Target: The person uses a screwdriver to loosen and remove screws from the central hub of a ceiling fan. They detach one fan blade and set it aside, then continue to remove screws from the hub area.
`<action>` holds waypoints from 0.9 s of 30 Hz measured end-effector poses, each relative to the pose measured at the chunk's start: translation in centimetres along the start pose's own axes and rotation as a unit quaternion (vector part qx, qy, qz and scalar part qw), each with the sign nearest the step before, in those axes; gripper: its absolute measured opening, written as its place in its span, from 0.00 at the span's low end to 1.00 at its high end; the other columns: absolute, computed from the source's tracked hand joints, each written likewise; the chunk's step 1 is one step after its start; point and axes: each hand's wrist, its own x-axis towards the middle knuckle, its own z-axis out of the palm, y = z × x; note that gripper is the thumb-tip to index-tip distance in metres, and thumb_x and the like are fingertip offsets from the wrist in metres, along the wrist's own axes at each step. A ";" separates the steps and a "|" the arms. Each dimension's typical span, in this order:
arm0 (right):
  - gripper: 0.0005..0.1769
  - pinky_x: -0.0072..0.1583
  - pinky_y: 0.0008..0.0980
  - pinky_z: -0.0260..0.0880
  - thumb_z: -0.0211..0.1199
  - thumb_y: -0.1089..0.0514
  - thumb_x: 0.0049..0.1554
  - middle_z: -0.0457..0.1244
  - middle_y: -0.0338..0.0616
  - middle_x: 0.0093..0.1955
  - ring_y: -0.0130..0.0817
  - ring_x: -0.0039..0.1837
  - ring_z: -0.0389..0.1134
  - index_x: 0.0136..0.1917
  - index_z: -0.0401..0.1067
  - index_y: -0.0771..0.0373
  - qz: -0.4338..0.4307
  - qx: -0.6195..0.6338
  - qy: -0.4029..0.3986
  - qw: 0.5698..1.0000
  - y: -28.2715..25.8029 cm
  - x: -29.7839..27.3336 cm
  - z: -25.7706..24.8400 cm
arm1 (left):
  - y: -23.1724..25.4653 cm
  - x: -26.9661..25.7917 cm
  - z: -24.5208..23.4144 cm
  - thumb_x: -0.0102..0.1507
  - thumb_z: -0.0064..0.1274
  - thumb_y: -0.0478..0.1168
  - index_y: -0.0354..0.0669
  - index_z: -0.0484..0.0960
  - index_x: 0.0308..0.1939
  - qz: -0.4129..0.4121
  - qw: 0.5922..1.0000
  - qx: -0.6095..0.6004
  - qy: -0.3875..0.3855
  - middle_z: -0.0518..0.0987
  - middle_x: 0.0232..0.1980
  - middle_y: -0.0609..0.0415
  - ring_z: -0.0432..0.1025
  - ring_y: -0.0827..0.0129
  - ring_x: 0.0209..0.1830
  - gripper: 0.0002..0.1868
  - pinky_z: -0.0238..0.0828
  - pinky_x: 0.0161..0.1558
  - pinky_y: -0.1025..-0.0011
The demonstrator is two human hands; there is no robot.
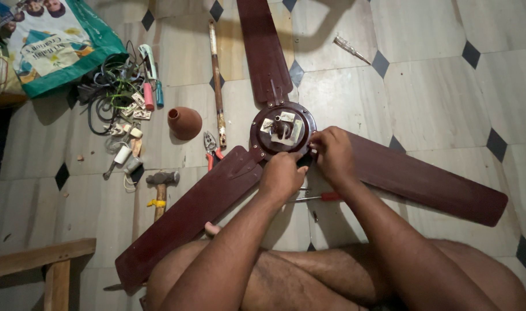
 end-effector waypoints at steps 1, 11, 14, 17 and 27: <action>0.09 0.52 0.46 0.68 0.69 0.71 0.50 0.66 0.47 0.45 0.50 0.51 0.67 0.44 0.75 0.62 0.004 0.004 0.003 1.000 0.1 0.0 0.1 | -0.1 0.1 0.1 0.58 0.64 0.45 0.41 0.85 0.53 -0.004 1.000 0.007 -0.005 0.82 0.50 0.38 0.77 0.46 0.51 0.21 0.72 0.54 0.55; 0.06 0.44 0.28 0.68 0.67 0.64 0.61 0.70 0.40 0.42 0.26 0.42 0.67 0.53 0.80 0.64 0.320 0.369 -0.098 0.867 3.2 -1.7 1.1 | -2.5 1.2 0.8 0.54 0.68 0.45 0.45 0.88 0.49 -0.038 0.999 -0.013 0.033 0.84 0.46 0.42 0.80 0.51 0.47 0.20 0.75 0.52 0.60; 0.08 0.47 0.27 0.73 0.65 0.65 0.61 0.71 0.39 0.44 0.26 0.44 0.70 0.54 0.79 0.65 0.369 0.443 -0.135 0.806 3.2 -2.6 -0.1 | -3.3 0.5 0.4 0.54 0.68 0.45 0.46 0.88 0.50 -0.057 0.998 -0.031 0.023 0.85 0.46 0.42 0.81 0.53 0.46 0.21 0.76 0.52 0.61; 0.08 0.46 0.29 0.77 0.65 0.65 0.59 0.72 0.38 0.45 0.27 0.46 0.73 0.53 0.78 0.63 0.422 0.368 -0.172 0.811 2.1 -3.5 -1.3 | -3.8 -0.2 0.4 0.55 0.67 0.46 0.48 0.89 0.50 -0.075 0.997 -0.001 -0.014 0.85 0.47 0.43 0.81 0.53 0.48 0.19 0.76 0.52 0.60; 0.12 0.52 0.33 0.75 0.74 0.59 0.50 0.74 0.45 0.47 0.32 0.47 0.76 0.50 0.83 0.58 0.225 -0.013 -0.294 0.929 1.8 -5.7 -0.3 | -4.7 -1.2 1.3 0.55 0.68 0.51 0.52 0.88 0.52 -0.076 0.992 0.058 -0.088 0.83 0.52 0.44 0.78 0.53 0.54 0.22 0.74 0.57 0.60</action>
